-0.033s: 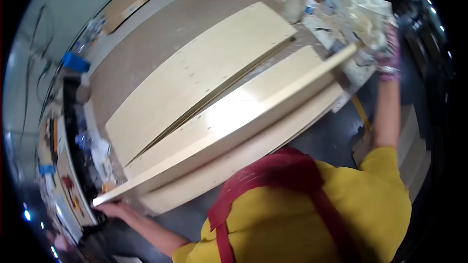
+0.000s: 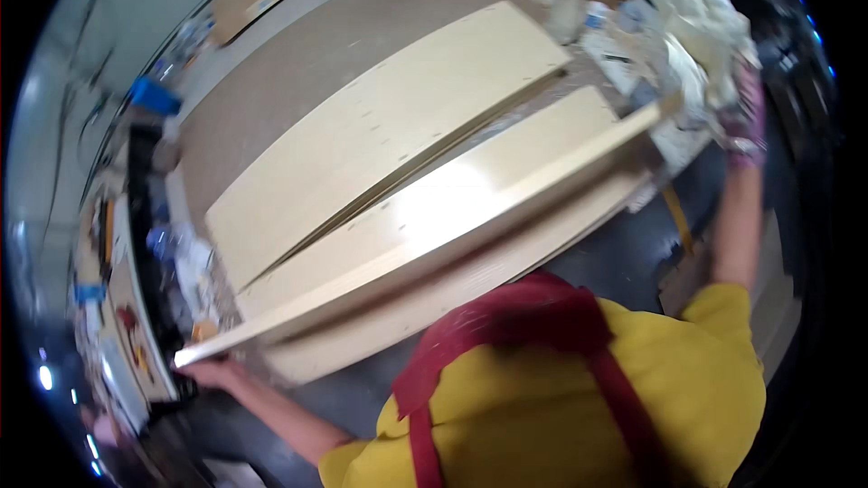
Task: The person wipes the surface of light-colored wooden boards with a white cloth. They repeatedly pick up a clear bottle, pour liquid onto the cloth, and continue wiping the boards. The person also uses a small grey block to rub the edges of the wood.
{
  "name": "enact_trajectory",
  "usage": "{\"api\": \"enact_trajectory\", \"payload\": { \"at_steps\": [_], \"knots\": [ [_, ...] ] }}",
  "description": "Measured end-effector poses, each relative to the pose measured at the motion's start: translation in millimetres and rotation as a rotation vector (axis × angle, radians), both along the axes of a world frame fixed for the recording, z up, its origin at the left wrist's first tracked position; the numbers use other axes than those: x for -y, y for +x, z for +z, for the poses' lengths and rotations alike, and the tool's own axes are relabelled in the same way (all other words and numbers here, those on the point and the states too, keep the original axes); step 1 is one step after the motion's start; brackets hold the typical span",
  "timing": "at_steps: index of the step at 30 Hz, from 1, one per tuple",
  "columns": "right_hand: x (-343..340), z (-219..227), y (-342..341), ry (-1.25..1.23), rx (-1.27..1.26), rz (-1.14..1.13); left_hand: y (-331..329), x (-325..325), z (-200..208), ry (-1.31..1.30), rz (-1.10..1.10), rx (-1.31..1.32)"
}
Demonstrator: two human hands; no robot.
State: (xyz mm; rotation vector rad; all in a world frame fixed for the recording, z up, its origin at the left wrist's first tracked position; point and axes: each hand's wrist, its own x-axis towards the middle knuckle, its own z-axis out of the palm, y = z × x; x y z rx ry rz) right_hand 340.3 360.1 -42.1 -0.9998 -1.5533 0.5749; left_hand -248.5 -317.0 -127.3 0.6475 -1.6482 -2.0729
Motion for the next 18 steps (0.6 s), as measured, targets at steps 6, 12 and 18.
{"api": "enact_trajectory", "payload": {
  "at_steps": [6, 12, 18],
  "knots": [
    [158.0, 50.9, -85.8, 0.065, 0.880, 0.858, 42.5, -44.3, 25.1, 0.023, -0.134, -0.199],
    [270.7, 67.1, -250.6, 0.540, 0.812, 1.438, 49.3, -31.5, 20.3, 0.143, -0.154, -0.287],
    [464.0, 62.4, -452.3, 0.846, 0.658, 1.781, 54.0, -39.0, 17.7, 0.189, -0.181, -0.366]
  ]
}}
